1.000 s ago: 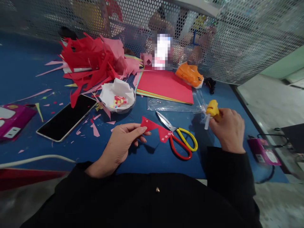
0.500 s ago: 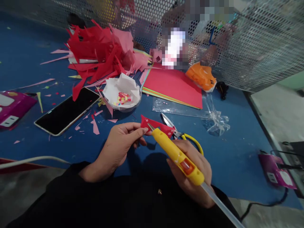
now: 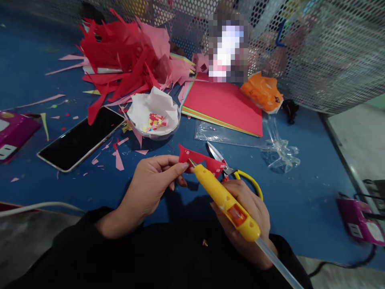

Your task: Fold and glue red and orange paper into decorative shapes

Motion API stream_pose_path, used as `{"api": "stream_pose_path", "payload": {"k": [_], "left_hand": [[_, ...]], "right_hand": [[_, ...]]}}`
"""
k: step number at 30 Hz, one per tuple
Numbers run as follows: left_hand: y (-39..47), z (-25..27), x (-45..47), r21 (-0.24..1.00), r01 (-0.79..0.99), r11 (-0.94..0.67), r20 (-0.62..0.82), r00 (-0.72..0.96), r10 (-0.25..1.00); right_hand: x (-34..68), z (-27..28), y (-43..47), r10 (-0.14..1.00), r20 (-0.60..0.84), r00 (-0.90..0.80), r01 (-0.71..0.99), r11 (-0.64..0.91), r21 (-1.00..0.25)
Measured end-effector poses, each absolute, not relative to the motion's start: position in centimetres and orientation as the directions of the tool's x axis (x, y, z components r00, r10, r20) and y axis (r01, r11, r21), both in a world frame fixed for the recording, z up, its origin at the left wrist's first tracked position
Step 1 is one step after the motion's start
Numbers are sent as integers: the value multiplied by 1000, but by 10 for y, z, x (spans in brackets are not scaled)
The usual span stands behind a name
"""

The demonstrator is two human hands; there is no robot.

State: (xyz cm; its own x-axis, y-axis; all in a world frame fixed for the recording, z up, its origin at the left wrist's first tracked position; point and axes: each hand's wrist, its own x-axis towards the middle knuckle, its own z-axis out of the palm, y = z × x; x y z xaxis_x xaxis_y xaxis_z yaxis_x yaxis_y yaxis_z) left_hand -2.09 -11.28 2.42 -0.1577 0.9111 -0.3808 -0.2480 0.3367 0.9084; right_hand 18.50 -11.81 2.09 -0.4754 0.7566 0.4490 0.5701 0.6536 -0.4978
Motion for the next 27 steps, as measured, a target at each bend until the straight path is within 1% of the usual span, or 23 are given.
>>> {"api": "stream_pose_path", "payload": {"k": [4, 17, 21, 27], "left_hand": [[-113, 24, -22, 912, -242, 330, -374, -162, 913], [-114, 25, -21, 918, -223, 328, -369, -174, 913], [-114, 26, -22, 917, -224, 331, -372, -174, 912], [-114, 25, -22, 916, -217, 337, -377, -180, 909]], "right_hand": [[182, 21, -118, 749, 476, -461, 577, 661, -480], [178, 24, -118, 754, 484, -444, 575, 654, -492], [178, 24, -118, 763, 484, -428, 567, 644, -514], [179, 23, -119, 763, 484, -428, 584, 642, -497]]}}
